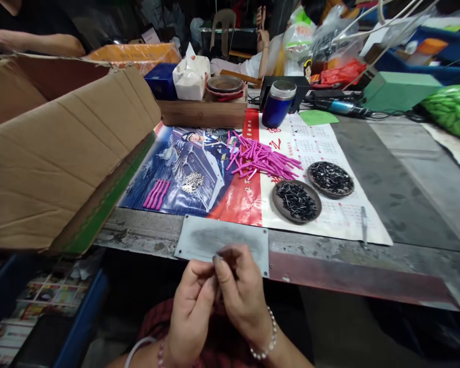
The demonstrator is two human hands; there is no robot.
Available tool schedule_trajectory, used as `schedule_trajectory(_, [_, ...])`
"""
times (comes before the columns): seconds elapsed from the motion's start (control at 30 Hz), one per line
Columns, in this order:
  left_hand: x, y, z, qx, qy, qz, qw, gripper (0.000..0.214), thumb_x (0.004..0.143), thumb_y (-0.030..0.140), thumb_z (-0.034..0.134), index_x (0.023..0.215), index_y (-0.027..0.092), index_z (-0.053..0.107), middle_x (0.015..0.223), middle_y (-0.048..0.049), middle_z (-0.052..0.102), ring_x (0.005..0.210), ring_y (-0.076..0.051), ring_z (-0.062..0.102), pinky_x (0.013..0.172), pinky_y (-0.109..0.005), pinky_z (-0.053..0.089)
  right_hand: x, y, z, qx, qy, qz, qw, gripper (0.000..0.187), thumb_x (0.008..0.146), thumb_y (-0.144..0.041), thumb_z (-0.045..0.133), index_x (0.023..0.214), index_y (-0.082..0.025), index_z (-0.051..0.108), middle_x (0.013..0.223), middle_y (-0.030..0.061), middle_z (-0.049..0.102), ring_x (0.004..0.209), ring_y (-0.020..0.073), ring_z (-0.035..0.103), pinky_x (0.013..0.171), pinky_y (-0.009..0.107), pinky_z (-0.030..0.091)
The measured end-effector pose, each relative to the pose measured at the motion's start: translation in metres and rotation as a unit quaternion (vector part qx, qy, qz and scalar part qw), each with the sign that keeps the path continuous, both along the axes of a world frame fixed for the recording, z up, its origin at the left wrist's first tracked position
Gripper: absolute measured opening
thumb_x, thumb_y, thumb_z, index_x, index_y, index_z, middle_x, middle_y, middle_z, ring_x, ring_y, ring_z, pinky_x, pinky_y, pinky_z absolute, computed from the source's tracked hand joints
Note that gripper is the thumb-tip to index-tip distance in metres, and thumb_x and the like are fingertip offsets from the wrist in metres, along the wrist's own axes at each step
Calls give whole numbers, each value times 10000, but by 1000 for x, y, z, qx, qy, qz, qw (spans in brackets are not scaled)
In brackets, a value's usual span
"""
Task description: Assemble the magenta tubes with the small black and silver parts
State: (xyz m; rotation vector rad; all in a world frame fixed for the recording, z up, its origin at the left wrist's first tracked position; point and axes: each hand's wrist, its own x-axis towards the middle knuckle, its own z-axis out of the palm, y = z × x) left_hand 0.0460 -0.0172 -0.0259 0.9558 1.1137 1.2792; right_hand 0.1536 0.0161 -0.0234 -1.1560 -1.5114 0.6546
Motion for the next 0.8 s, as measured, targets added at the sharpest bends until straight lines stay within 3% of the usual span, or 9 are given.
schedule_trajectory(0.07, [0,0,2,-6,-2,-4,1000,180,1019,363,561,1014,210,656,912,-27,690,803,-147,665,773,-247,561,1,-2,2,-37,28,-1,999,115,1016,-247,541,1128,-223,530,724,-30,586,512,108,586,462,196,499])
schedule_trajectory(0.13, [-1,0,3,-6,2,-5,1000,190,1020,372,557,1004,211,657,911,-27,689,817,-148,663,791,-247,555,2,-5,-1,-21,31,-16,999,179,980,-259,609,1138,-228,531,724,-30,590,532,118,595,503,220,530])
schedule_trajectory(0.2, [-1,0,3,-1,9,-8,1000,198,1021,375,553,987,207,654,926,-32,691,844,-153,659,818,-254,550,2,-7,-6,12,7,-21,1000,124,951,-207,635,1046,-227,559,732,-7,617,583,135,612,565,256,552])
schedule_trajectory(0.33, [-2,1,1,-3,20,-13,1000,173,1030,340,531,972,204,621,943,-37,695,849,-155,656,825,-259,543,-1,-5,-10,8,-1,-7,1000,59,978,-198,575,929,-227,559,678,-15,600,539,123,568,520,242,504])
schedule_trajectory(0.43, [-7,2,2,0,53,-65,996,151,1048,291,472,1008,210,594,846,-23,689,725,-141,638,698,-234,522,3,1,-6,-78,54,7,995,113,1037,-298,506,997,-215,571,642,-39,563,444,99,517,410,200,434])
schedule_trajectory(0.5, [-13,3,5,28,126,-115,985,139,1047,236,455,1066,218,592,807,-14,694,677,-140,642,648,-229,496,11,4,-4,-174,157,46,971,285,1077,-407,395,982,-207,575,607,-46,548,395,91,485,362,185,395])
schedule_trajectory(0.57, [-21,4,9,72,217,-138,964,163,1033,178,467,1123,225,594,854,-23,732,726,-153,694,682,-235,501,20,5,-1,-223,234,77,943,393,1078,-487,341,961,-204,586,628,-31,579,431,99,535,411,196,451])
schedule_trajectory(0.67, [-30,7,13,129,308,-135,933,196,1018,132,492,1152,230,595,941,-38,773,819,-173,750,751,-241,522,31,1,5,-211,167,93,959,343,1058,-451,450,921,-195,632,694,-4,631,587,120,639,578,212,534])
schedule_trajectory(0.8, [-35,7,14,167,371,-126,905,173,1013,133,511,1130,217,607,923,-53,778,815,-194,763,755,-261,541,31,-3,13,-197,34,109,974,269,1018,-344,555,803,-192,615,687,-5,616,609,120,620,576,191,511])
